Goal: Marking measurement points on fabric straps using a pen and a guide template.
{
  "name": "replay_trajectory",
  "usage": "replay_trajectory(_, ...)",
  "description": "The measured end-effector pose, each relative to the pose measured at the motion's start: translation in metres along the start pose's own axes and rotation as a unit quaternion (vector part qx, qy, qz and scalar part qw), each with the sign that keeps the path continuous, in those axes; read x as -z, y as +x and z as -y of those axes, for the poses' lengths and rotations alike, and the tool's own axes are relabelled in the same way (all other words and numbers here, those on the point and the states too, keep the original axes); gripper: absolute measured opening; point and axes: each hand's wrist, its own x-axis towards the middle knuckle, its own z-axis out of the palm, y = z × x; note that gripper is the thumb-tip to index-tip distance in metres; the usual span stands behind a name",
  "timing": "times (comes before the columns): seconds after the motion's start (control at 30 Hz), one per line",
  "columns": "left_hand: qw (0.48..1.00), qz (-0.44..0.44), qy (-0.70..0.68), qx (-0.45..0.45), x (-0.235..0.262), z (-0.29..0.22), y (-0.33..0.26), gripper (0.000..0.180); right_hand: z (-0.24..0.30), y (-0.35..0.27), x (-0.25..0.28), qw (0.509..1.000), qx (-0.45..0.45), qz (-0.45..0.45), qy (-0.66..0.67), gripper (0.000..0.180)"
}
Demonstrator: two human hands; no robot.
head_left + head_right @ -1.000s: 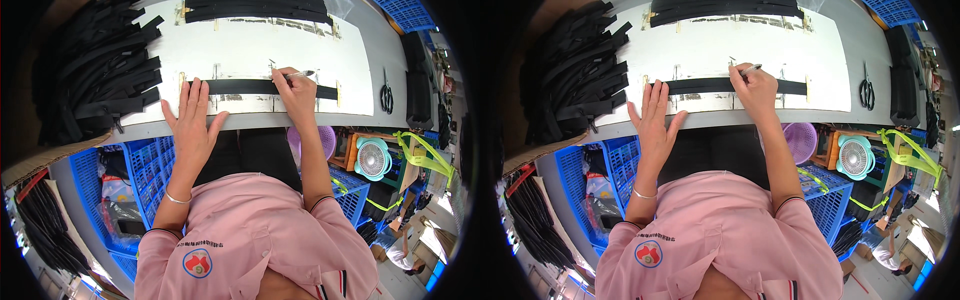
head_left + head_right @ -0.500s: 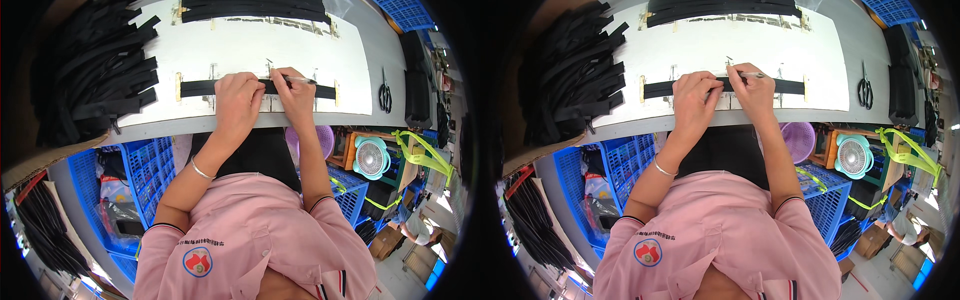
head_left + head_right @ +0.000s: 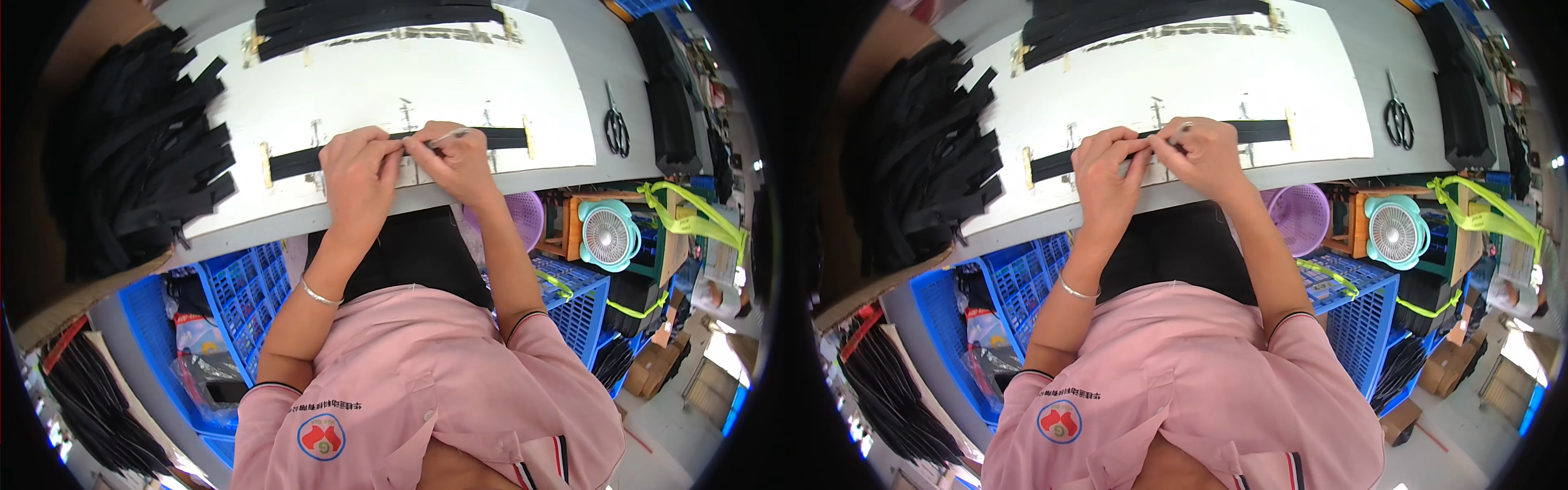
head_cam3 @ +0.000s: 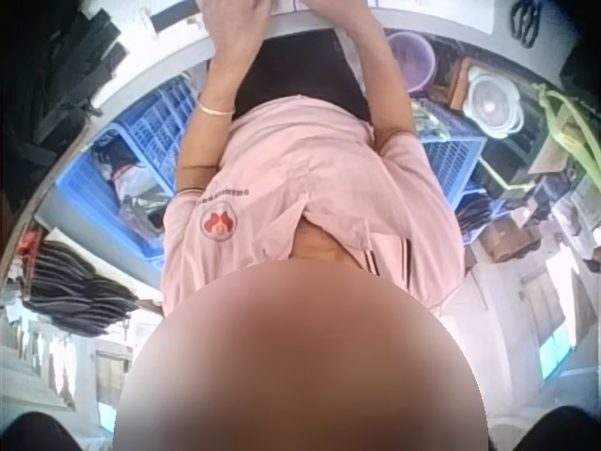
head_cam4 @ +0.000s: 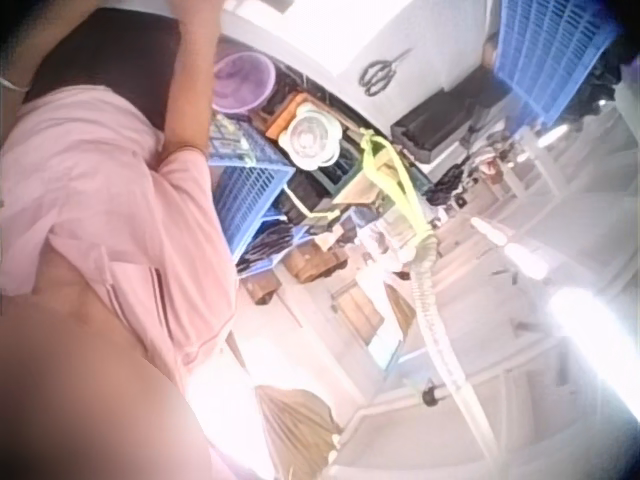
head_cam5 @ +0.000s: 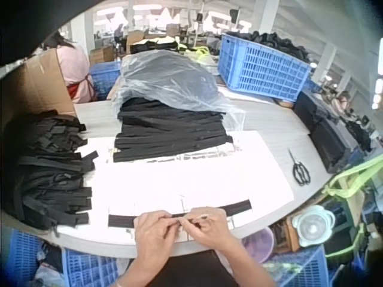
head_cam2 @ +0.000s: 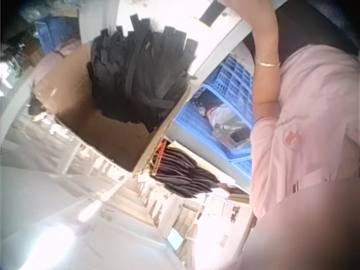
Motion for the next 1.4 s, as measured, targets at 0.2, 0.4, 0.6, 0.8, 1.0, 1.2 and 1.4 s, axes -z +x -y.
replay_trajectory(0.2, 0.999, 0.023, 0.026, -0.002, 0.004, 0.0, -0.002, 0.011, 0.005, -0.009, 0.03, 0.982, -0.089, -0.046, 0.163, 0.019)
replay_trajectory(0.4, 0.999, 0.031, 0.04, -0.001, 0.004, -0.005, -0.001, 0.012, -0.044, -0.011, 0.077, 0.969, -0.186, -0.124, 0.104, 0.016)
replay_trajectory(0.6, 0.997, 0.059, -0.016, -0.037, -0.026, -0.026, 0.01, 0.013, -0.054, -0.013, 0.076, 0.982, -0.149, -0.089, 0.081, 0.018)
replay_trajectory(0.8, 0.993, 0.071, -0.054, -0.081, -0.074, -0.048, 0.027, 0.012, -0.057, -0.013, 0.077, 0.984, -0.161, -0.052, 0.058, 0.016)
replay_trajectory(1.0, 0.994, 0.079, -0.024, -0.072, -0.084, -0.049, 0.023, 0.011, -0.053, -0.012, 0.075, 0.991, -0.123, -0.055, -0.02, 0.025)
replay_trajectory(1.2, 0.994, 0.077, -0.002, -0.072, -0.083, -0.049, 0.021, 0.011, -0.052, -0.017, 0.076, 0.983, -0.138, -0.101, 0.063, 0.023)
replay_trajectory(1.4, 0.995, 0.064, -0.006, -0.071, -0.083, -0.045, 0.018, 0.011, -0.055, -0.02, 0.079, 0.992, -0.126, -0.007, 0.024, 0.017)
